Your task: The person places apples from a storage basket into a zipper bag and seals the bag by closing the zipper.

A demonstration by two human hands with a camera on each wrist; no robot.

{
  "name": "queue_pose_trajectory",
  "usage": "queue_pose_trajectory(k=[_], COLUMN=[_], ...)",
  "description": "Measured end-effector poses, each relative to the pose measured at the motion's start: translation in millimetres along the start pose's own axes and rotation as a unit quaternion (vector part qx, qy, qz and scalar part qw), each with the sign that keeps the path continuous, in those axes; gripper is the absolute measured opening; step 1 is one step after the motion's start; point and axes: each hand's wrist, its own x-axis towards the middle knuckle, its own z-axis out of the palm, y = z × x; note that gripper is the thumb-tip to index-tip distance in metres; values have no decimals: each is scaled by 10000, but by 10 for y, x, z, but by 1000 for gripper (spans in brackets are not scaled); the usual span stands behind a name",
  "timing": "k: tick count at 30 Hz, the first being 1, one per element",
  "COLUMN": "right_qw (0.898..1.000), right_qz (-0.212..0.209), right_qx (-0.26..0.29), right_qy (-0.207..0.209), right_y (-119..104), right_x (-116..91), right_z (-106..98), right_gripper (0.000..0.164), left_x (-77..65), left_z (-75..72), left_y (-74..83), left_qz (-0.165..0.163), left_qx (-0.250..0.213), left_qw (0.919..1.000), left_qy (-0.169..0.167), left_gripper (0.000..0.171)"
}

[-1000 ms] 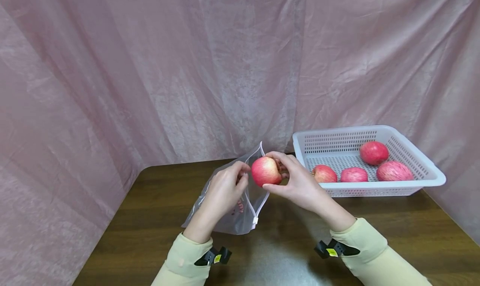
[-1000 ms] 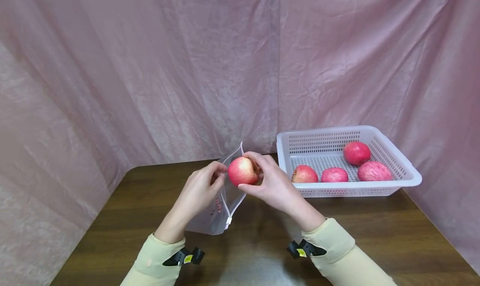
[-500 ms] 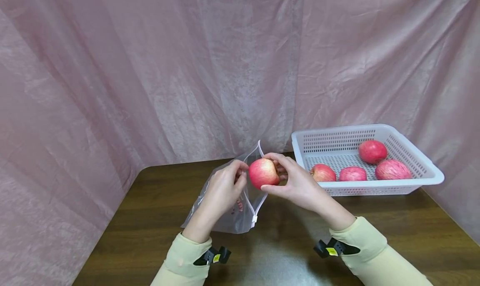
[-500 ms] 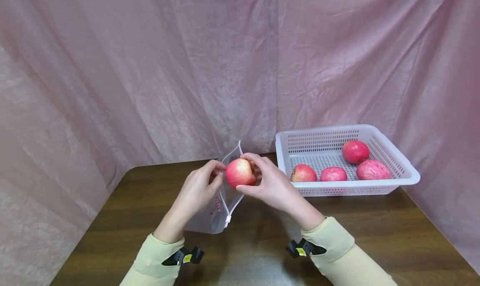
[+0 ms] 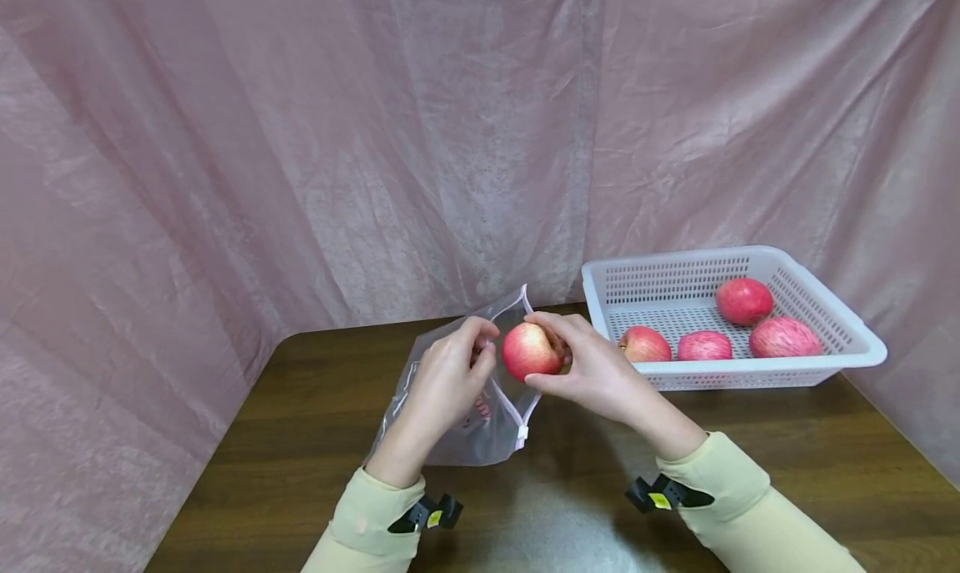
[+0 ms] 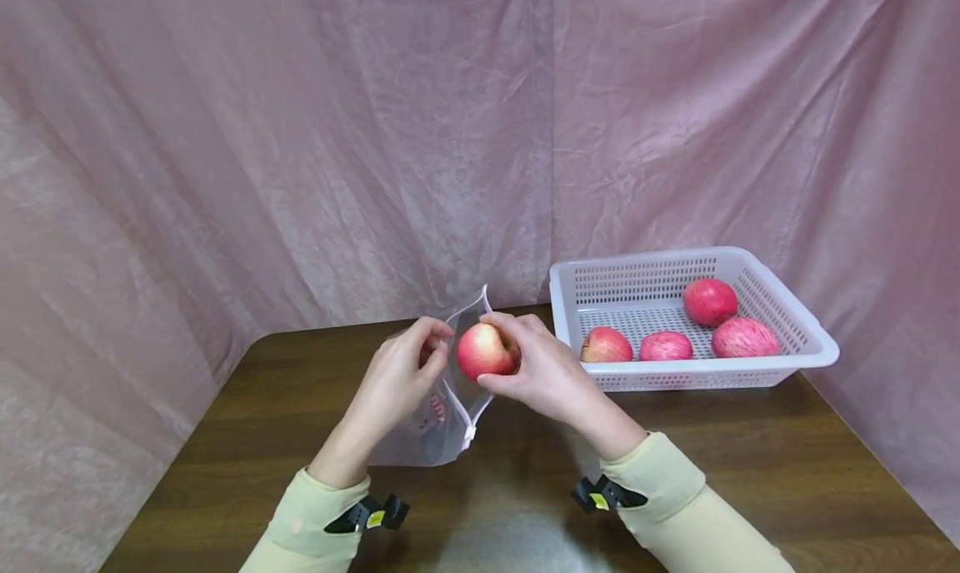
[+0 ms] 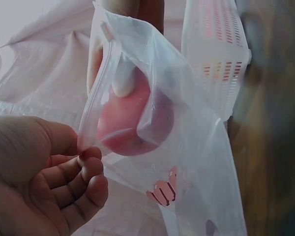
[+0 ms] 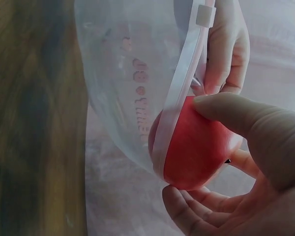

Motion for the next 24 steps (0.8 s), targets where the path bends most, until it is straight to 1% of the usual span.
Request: queue_pose_trajectory(k=[2,16,21,24], right_qw=[9998,9970,9957,9954], right_qz=[24,113,17,27], right_qx=[-175,-754,-910,-934], right_qy=[-3,-147,-151,-187], right_y=[0,1,17,20], right_x=[-7,-4,-7,-19], right_z=[-6,-16,0,6], right_gripper=[73,75,76,73], left_x=[4,3,-5,-12], left_z=[8,48,58,60], left_y=[12,56,63,71], left_qz=[31,117,171,176], left_qx=[-12,-18,-110,-166], left_qw=[10000,9999,9998,9997], left_qy=[-24,-98,9,75], left_gripper=[16,18,17,15])
